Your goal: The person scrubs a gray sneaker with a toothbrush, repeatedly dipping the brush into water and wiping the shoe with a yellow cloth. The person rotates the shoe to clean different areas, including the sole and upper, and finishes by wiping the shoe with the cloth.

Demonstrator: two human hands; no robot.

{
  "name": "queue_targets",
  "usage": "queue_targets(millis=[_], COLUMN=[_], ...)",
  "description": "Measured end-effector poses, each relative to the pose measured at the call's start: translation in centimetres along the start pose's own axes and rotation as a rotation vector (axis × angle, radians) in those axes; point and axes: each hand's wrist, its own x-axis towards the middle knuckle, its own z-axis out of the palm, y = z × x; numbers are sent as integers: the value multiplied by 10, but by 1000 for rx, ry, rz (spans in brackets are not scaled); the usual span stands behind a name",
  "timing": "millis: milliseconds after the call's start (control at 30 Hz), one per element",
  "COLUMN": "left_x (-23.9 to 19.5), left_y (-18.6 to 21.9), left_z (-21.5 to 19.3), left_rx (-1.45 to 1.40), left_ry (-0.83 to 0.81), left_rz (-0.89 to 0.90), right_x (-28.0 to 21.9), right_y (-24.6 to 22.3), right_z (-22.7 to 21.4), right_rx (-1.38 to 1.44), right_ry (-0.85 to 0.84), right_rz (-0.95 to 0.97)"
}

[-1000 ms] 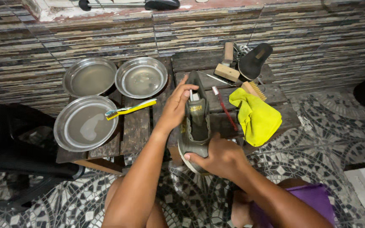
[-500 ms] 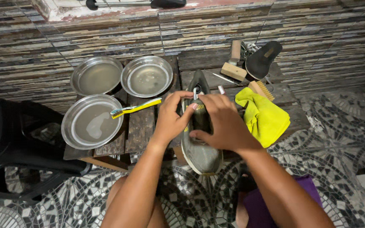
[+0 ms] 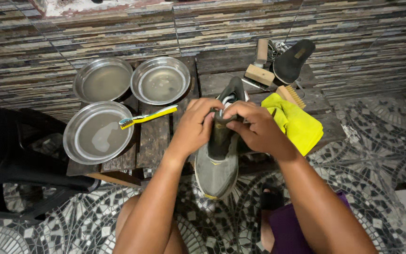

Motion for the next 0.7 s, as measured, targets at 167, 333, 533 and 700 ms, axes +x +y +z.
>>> queue_targets(millis=[167, 333, 533, 700], left_x=[-2, -13, -10, -15], left_y=[6, 1, -25, -25], left_z=[-2, -6, -3, -2], left_rx=[50, -38, -5, 69], left_ry=[4, 35, 103, 42], left_rz=[-12, -139, -145, -195], right_x=[2, 2, -6, -14], right_y=[0, 10, 36, 37], right_z=[-7, -9, -5, -13], right_rx=[-107, -113, -275, -304], right_ry=[2, -73, 55, -108], right_rz=[78, 173, 350, 525])
